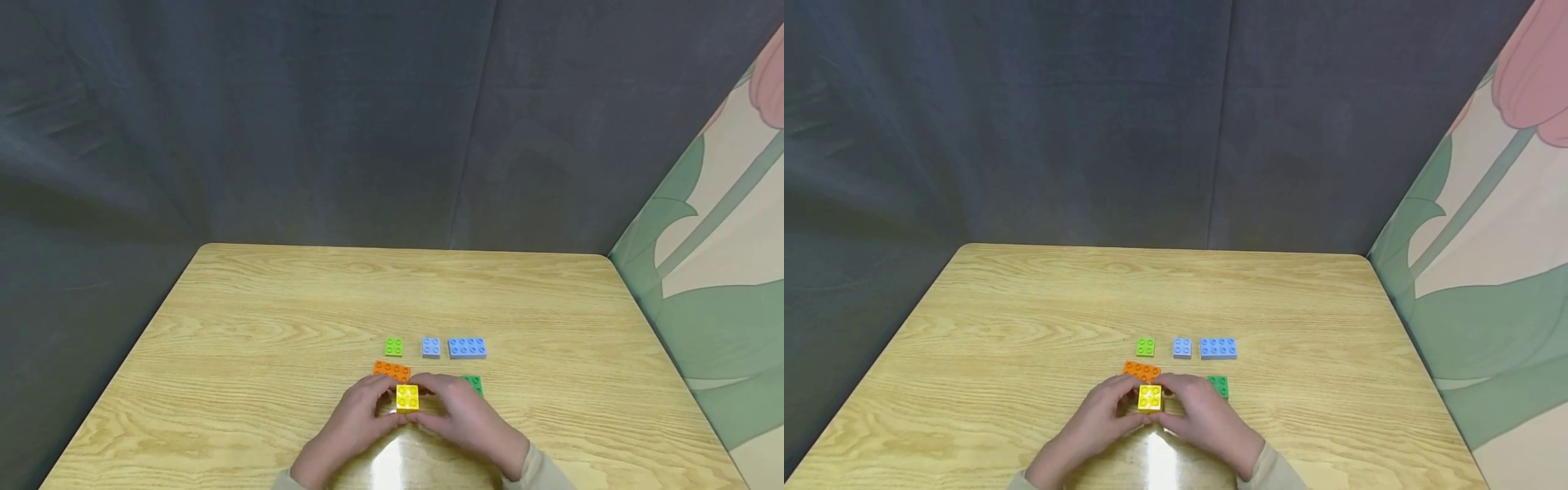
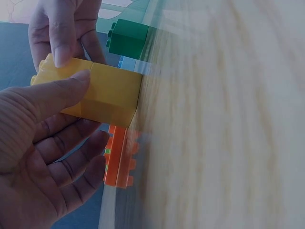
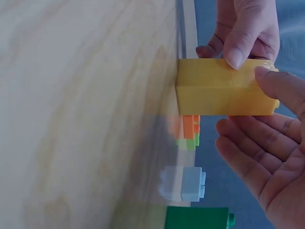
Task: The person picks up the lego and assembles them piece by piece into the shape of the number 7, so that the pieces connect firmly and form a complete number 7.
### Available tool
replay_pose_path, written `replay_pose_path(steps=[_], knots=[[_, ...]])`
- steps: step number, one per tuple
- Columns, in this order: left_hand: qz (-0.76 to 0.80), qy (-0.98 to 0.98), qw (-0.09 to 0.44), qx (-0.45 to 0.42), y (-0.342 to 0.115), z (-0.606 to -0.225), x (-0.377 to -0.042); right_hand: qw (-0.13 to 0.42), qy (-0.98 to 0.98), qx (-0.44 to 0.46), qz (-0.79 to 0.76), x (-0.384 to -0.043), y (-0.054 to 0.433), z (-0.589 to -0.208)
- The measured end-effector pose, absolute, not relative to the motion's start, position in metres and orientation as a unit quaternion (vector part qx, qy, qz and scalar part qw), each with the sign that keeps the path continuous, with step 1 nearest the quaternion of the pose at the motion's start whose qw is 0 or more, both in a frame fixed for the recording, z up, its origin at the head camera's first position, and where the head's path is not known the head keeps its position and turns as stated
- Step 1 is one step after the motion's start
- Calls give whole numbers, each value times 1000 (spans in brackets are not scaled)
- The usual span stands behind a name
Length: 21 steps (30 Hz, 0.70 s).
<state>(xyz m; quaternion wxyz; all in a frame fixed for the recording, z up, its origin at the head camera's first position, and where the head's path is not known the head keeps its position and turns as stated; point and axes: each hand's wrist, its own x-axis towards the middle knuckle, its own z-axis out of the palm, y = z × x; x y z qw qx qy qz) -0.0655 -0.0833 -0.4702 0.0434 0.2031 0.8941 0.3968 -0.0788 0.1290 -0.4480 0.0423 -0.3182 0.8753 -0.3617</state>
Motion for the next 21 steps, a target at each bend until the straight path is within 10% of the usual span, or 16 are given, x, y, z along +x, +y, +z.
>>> replay_pose_path(steps=[21], knots=[[396, 895, 61, 195, -83, -470, -67, -42, 880, -304, -362, -71, 157, -442]])
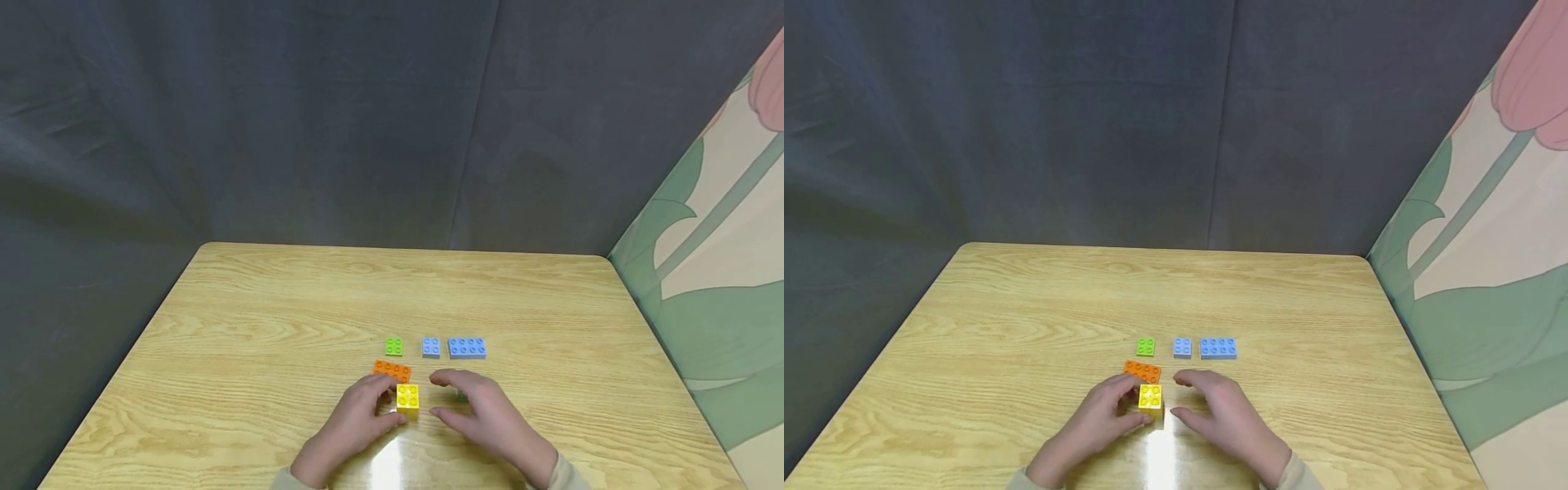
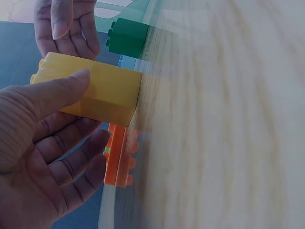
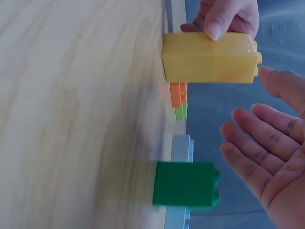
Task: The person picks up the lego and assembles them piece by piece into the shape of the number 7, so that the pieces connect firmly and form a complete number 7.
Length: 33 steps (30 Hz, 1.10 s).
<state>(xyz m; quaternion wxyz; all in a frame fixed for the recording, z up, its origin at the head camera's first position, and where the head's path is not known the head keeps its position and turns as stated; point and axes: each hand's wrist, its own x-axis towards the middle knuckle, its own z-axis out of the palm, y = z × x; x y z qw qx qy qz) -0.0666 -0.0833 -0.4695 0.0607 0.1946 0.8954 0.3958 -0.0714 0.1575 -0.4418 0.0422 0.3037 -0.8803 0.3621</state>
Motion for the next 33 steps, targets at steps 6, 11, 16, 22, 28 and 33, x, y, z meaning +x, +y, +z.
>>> replay_pose_path(steps=[6, 11, 16, 22, 28, 33], knots=[[396, 895, 61, 194, -83, -469, -67, 53, -882, 285, 372, -73, 167, -440], [395, 896, 63, 193, -83, -468, -67, 53, -892, 270, 359, -73, 173, -440], [396, 895, 69, 190, -83, -468, -67, 57, -899, 253, 354, -74, 180, -442], [400, 893, 69, 194, -83, -469, -67, 81, -894, 256, 358, -76, 189, -446], [400, 893, 68, 194, -83, -470, -67, 83, -902, 244, 348, -78, 196, -451], [402, 892, 67, 193, -84, -469, -66, 79, -907, 232, 341, -79, 200, -455]])
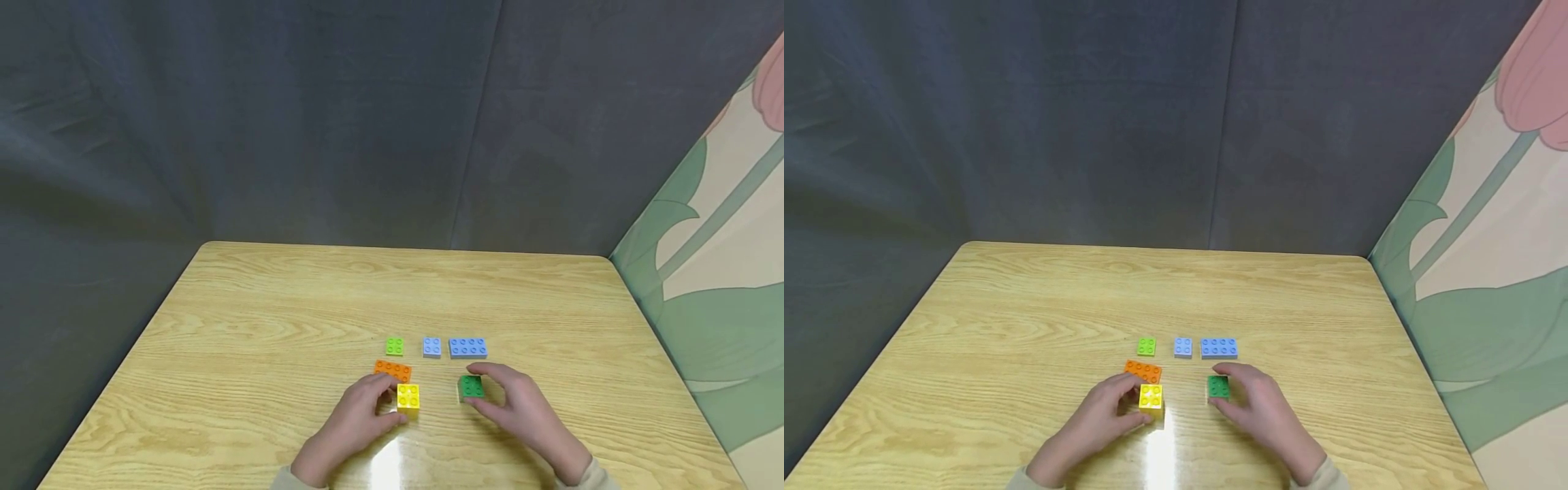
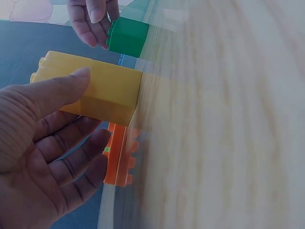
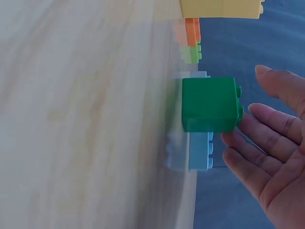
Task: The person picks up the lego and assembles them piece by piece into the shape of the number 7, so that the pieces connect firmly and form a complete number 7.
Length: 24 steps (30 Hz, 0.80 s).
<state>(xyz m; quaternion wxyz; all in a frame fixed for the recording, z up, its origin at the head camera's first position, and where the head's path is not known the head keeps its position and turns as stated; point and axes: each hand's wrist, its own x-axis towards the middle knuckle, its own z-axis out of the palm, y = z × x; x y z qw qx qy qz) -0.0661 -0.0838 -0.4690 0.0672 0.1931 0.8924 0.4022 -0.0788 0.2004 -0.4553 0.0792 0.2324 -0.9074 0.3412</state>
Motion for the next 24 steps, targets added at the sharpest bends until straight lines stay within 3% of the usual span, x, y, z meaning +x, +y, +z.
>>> replay_pose_path(steps=[7, 24], knots=[[402, 893, 67, 192, -84, -469, -66, 77, -913, 226, 332, -80, 206, -460], [402, 893, 63, 196, -83, -471, -66, 10, -921, 202, 333, -84, 210, -463]])
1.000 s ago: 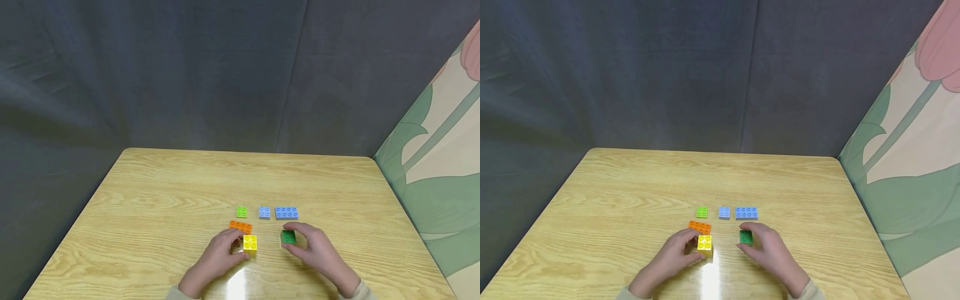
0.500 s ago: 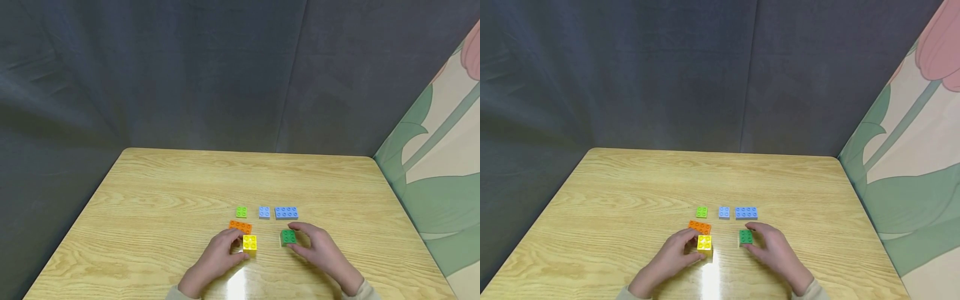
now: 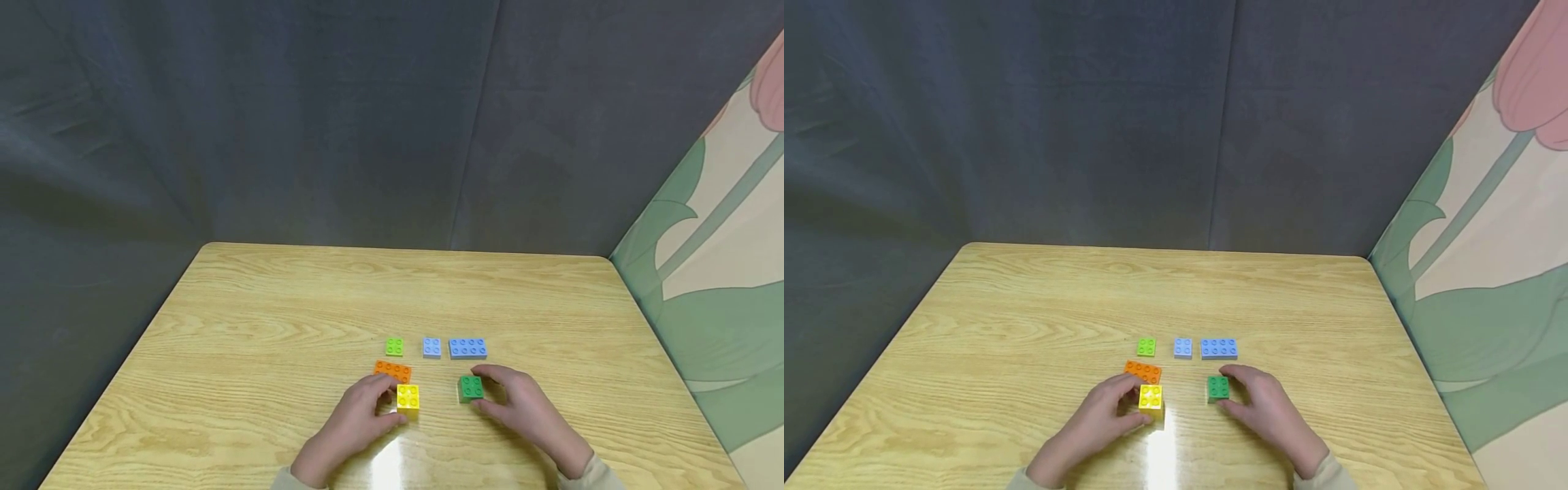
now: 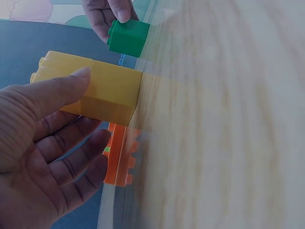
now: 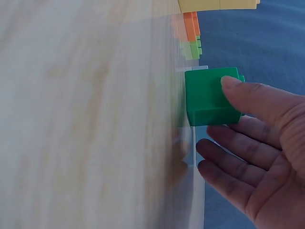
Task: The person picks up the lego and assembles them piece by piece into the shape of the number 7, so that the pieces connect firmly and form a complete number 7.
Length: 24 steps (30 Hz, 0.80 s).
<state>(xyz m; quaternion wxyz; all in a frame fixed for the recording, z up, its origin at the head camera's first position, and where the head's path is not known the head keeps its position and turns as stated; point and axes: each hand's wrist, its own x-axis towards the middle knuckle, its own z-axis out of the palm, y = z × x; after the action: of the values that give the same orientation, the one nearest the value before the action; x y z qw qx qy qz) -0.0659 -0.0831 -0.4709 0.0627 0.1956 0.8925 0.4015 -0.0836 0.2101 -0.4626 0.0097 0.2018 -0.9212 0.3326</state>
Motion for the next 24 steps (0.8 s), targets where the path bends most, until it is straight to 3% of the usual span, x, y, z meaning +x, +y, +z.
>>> replay_pose_path(steps=[9, 24], knots=[[410, 889, 61, 196, -83, -470, -65, -18, -925, 201, 323, -86, 210, -464], [411, 889, 62, 193, -82, -471, -66, -15, -927, 194, 321, -87, 209, -463]])
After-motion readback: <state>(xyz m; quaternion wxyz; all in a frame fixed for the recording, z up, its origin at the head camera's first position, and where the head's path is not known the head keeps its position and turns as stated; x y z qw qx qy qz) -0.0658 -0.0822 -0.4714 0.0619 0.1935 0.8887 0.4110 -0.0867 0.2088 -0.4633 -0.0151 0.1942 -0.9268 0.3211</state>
